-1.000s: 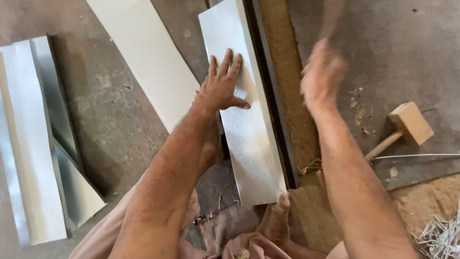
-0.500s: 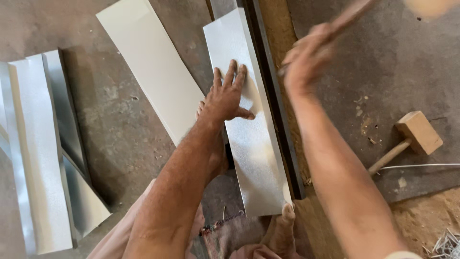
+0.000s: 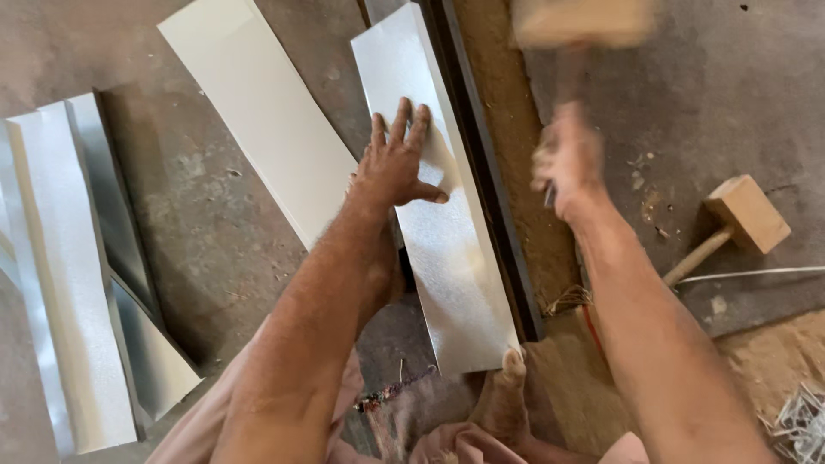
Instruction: The person sits on the floor of a metal workshop and bends flat sheet metal pieces by hand along a folding edge, hammering the fold with a wooden mallet to crease each sheet, then sets the finished bent sheet aside with a stack of completed pieces and takes the next flat sheet.
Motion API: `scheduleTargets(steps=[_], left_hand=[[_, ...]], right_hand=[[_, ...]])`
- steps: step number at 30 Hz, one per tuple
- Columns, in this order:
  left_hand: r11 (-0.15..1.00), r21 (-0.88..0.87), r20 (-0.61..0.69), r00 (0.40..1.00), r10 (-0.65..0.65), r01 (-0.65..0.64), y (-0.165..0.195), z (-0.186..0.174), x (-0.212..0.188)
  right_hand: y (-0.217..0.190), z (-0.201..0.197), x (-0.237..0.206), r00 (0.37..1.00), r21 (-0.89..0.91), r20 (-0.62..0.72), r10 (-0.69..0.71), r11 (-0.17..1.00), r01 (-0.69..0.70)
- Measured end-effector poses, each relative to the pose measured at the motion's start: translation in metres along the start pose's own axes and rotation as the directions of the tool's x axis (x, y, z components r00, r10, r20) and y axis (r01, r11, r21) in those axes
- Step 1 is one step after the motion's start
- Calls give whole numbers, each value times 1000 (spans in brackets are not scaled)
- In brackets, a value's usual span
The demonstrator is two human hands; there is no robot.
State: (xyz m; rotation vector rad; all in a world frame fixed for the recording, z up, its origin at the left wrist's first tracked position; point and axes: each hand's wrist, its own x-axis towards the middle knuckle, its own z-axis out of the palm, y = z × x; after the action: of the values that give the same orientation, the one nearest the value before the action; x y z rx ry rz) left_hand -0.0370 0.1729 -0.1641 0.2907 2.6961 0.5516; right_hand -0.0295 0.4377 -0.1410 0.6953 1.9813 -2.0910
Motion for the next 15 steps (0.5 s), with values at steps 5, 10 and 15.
scheduleTargets(steps=[5,10,15], left_hand=[[999,41,1,1000,17,-17,-4,5,2],[993,103,-55,997,57,-52,-5,12,1],[998,60,10,999,-34,33,-6,16,1]], right_hand=[[28,-25,-46,957,-308,-60,-284,917,253],[40,-59,-77,956,-253,-62,-285,932,261],[82,-79,-100,925,-160,-188,-330,940,302]])
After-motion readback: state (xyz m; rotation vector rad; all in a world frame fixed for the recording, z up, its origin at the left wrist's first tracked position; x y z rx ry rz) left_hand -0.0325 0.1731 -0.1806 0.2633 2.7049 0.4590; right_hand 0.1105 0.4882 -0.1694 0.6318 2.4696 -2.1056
